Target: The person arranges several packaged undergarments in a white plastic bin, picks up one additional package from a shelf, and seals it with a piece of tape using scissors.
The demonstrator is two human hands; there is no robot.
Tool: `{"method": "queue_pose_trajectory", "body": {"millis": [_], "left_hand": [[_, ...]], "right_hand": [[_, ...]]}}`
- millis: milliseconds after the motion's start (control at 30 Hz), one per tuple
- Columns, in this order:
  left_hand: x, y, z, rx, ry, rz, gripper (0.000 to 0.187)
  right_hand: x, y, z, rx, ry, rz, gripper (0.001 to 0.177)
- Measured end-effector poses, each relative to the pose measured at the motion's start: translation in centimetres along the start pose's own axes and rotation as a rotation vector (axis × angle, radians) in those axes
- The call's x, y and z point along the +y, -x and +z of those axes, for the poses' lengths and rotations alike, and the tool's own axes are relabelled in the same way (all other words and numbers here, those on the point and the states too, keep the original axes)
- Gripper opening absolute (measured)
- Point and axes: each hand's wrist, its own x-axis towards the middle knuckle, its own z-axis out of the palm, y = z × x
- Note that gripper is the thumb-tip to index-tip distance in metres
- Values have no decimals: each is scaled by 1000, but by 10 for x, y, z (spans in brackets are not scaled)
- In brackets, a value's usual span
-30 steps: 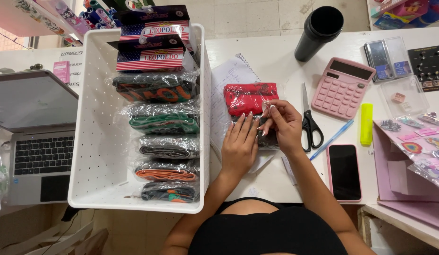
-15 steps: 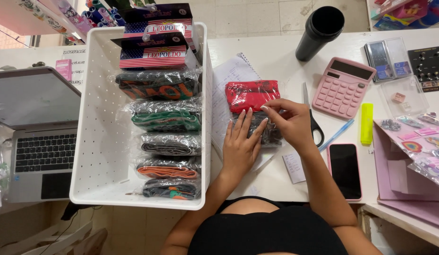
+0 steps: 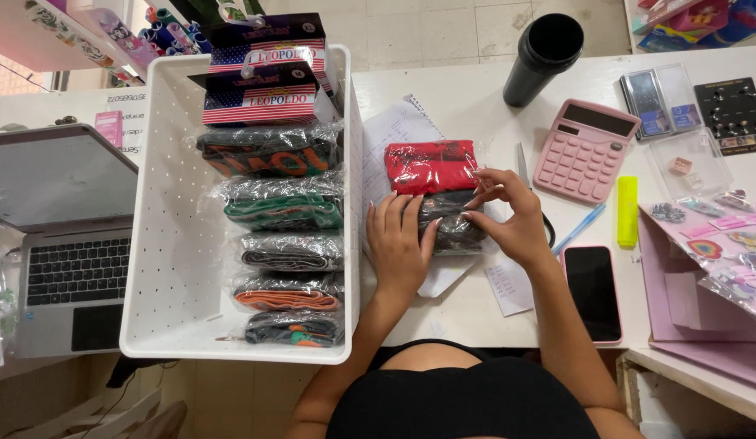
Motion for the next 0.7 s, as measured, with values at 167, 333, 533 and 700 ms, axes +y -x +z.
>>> {"method": "queue_pose_trajectory", "body": {"millis": [167,333,533,700], "left_hand": [[1,-2,0,-45,129,-66,28],[16,-12,-24,-17,313,-90,16],[9,-1,-11,-6,388,-187,17],[26,-13,-36,-137,541,-311,21]], "right_hand": [[10,12,7,139,-49,-4,65],[18,31,12,237,-187,30,78],[14,51,25,308,-266,89,74],[6,64,24,379,-350,188,74]]}}
